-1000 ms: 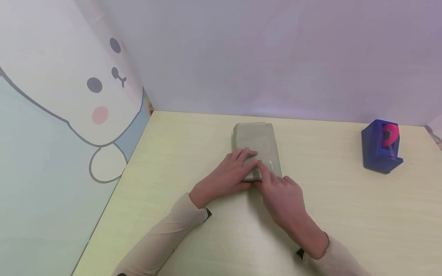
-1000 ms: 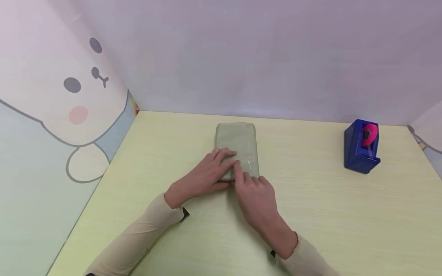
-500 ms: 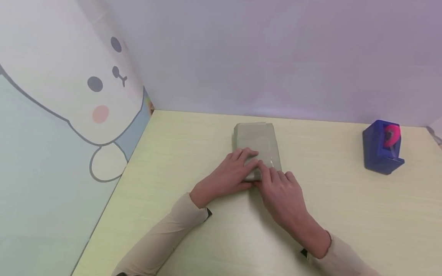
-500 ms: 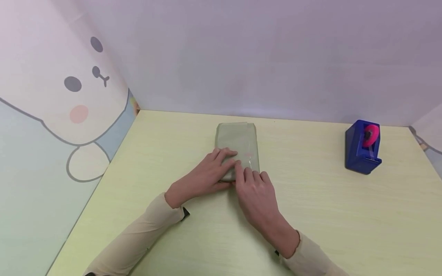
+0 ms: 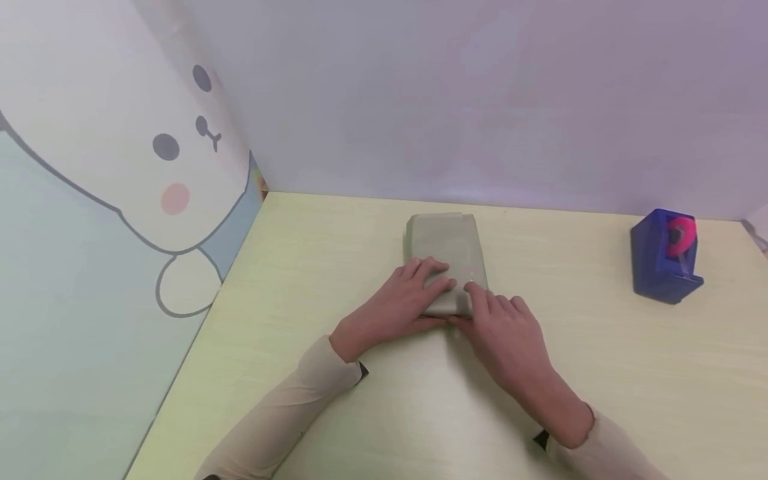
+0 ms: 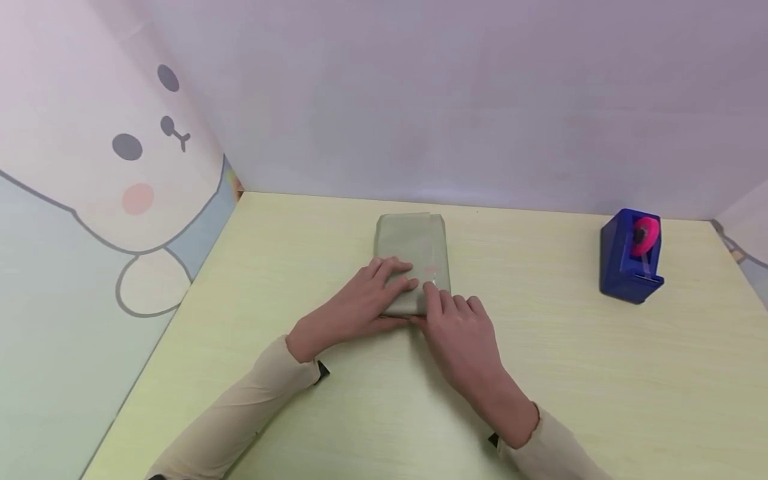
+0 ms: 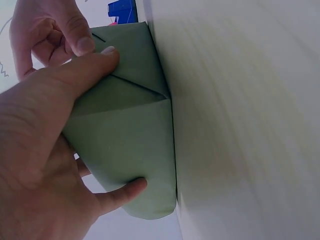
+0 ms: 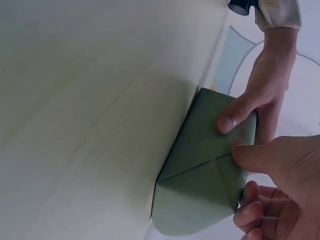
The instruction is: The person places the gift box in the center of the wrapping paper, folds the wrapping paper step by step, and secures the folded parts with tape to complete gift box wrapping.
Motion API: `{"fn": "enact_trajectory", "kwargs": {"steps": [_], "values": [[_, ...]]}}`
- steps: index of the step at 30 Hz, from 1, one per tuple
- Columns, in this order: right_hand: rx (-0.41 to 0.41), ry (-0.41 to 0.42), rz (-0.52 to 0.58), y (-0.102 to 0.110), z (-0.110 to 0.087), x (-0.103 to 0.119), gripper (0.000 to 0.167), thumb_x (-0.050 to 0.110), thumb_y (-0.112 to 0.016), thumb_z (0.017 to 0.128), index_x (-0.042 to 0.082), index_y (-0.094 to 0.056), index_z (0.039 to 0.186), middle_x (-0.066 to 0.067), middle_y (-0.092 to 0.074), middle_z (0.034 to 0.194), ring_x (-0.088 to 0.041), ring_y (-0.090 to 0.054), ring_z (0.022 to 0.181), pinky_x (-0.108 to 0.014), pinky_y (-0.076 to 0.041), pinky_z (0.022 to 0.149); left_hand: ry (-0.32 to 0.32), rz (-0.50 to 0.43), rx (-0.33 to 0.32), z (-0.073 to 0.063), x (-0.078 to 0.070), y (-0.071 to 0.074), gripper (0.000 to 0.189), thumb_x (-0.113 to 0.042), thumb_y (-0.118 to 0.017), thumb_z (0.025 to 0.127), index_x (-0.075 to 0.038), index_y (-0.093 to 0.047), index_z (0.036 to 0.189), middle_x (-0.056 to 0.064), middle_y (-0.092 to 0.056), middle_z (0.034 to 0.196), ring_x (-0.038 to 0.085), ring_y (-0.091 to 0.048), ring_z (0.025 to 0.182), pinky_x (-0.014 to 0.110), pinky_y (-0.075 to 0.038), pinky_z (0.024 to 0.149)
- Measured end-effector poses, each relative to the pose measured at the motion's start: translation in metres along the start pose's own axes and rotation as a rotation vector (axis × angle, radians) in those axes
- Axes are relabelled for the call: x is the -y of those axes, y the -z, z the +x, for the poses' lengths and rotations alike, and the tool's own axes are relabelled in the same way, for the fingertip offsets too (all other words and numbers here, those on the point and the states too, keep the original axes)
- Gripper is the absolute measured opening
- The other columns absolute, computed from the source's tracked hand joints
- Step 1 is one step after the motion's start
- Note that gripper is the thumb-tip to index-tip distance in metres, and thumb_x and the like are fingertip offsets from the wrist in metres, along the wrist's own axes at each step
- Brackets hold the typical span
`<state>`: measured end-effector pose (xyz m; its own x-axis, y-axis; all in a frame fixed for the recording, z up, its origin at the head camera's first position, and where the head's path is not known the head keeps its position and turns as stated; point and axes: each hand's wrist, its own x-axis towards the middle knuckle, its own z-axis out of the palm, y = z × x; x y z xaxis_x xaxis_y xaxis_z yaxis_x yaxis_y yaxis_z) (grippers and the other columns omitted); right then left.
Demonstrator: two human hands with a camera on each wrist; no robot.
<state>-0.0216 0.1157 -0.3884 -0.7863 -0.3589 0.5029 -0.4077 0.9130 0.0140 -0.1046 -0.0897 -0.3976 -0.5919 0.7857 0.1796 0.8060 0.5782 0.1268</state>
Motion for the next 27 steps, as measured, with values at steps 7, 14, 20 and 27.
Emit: {"fn": "enact_trajectory", "kwargs": {"steps": [7,14,20,27], "values": [[0.015,-0.061,0.063,0.001,-0.004,-0.007,0.059,0.028,-0.089,0.082,0.0,-0.058,0.124,-0.015,-0.076,0.096,-0.029,-0.07,0.064,-0.035,-0.042,0.058,-0.001,-0.014,0.013,0.0,0.002,0.002,0.062,-0.057,-0.065,0.098,-0.023,-0.052,0.147,0.006,-0.042,0.157,0.025,-0.043,0.134,0.04,-0.047,0.102],[0.109,-0.175,0.162,0.007,-0.003,-0.007,0.056,0.023,-0.089,0.083,0.0,-0.058,0.124,-0.009,-0.072,0.078,-0.023,-0.056,0.054,-0.037,-0.043,0.062,0.003,-0.062,0.031,-0.001,0.0,0.004,0.056,-0.053,-0.06,0.102,-0.024,-0.048,0.149,0.005,-0.039,0.159,0.025,-0.041,0.137,0.042,-0.044,0.106],[0.163,-0.227,0.276,0.009,-0.003,-0.01,0.053,0.015,-0.086,0.086,0.003,-0.055,0.127,-0.003,-0.068,0.079,-0.019,-0.05,0.058,-0.032,-0.042,0.055,-0.011,-0.108,0.039,-0.003,0.003,0.006,0.054,-0.044,-0.063,0.102,-0.022,-0.048,0.15,0.006,-0.038,0.16,0.027,-0.04,0.139,0.044,-0.043,0.108],[0.241,-0.161,0.639,0.019,0.001,-0.038,0.051,0.003,-0.076,0.092,0.009,-0.049,0.135,0.008,-0.058,0.083,0.0,-0.047,0.063,-0.02,-0.042,0.054,-0.031,-0.47,0.051,-0.006,0.021,0.012,0.052,-0.028,-0.065,0.101,-0.02,-0.051,0.15,0.004,-0.034,0.162,0.028,-0.031,0.145,0.046,-0.034,0.119]]}}
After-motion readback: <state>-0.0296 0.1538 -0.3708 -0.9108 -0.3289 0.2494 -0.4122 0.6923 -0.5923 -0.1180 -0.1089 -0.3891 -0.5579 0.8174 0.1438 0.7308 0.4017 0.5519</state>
